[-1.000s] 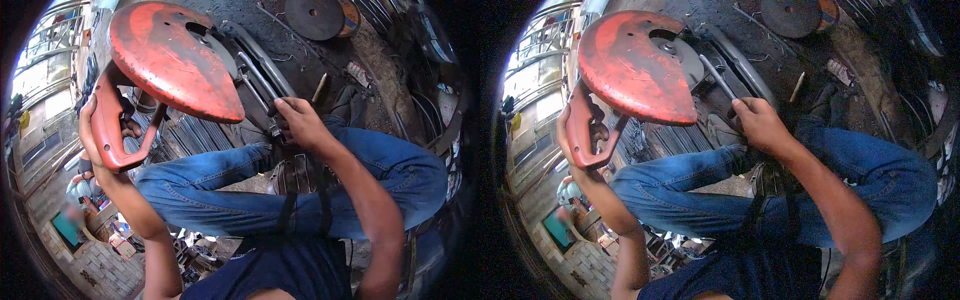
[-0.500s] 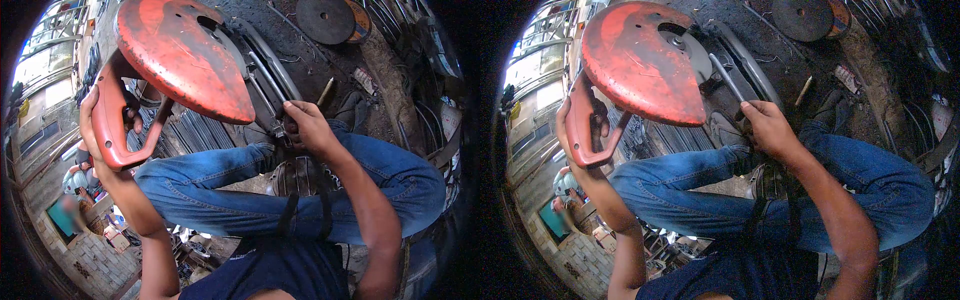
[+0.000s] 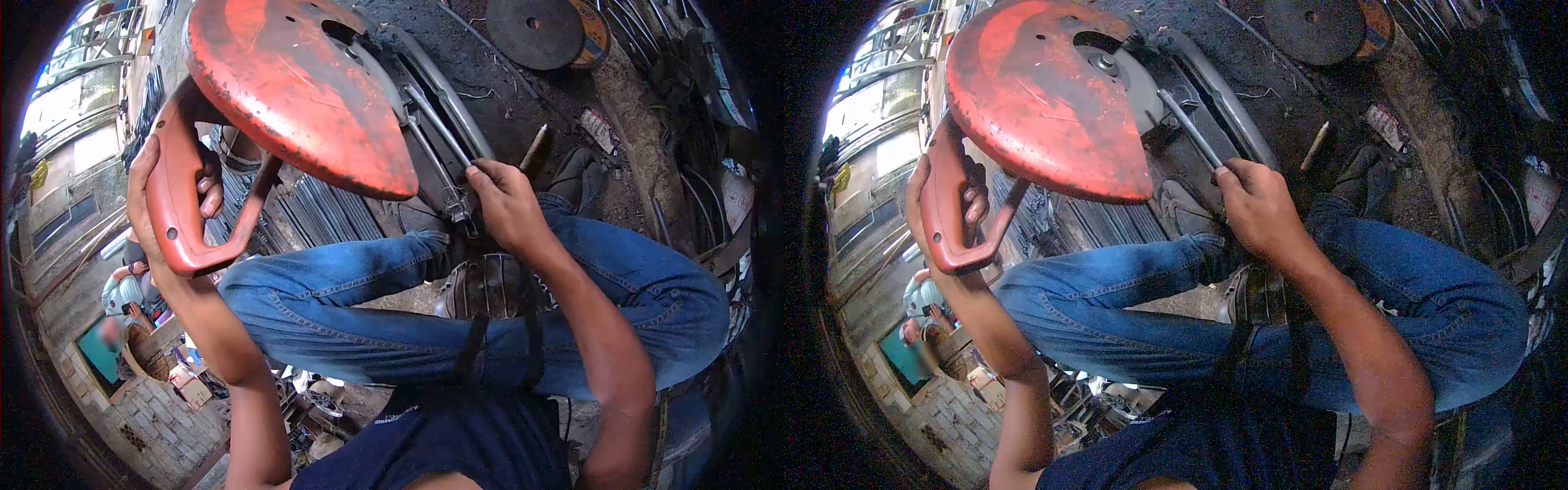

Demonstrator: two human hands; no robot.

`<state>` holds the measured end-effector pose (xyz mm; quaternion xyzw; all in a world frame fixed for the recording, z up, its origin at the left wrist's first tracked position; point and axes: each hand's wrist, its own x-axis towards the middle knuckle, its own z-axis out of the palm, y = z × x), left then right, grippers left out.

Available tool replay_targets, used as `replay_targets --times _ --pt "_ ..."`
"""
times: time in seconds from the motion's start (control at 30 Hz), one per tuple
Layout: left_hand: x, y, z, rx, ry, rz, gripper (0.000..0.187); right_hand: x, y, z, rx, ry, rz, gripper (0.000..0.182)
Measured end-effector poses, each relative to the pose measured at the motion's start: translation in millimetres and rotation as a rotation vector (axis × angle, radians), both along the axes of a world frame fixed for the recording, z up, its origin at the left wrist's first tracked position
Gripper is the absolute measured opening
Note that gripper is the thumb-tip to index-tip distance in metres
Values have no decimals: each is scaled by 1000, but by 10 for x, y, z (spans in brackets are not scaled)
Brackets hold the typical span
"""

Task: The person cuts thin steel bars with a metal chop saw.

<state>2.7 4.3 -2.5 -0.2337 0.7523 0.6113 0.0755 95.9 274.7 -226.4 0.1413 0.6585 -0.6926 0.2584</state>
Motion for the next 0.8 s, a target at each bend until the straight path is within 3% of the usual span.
replay_targets --times 0.17,0.5,0.57,0.7,0.8 --pt "23 68 6 -4 23 15 50 -22 -35 79 217 202 9 25" --pt "67 49 -11 -215 109 -52 51 -50 -35 85 365 328 58 22" --pt "24 -49 -25 -78 50 56 50 -72 -19 120 365 406 140 20" --pt "11 -147 -43 -121 56 108 51 -33 -41 122 510 453 256 12" --pt "47 -69 -4 -154 62 137 52 -23 -10 198 630 501 326 17"
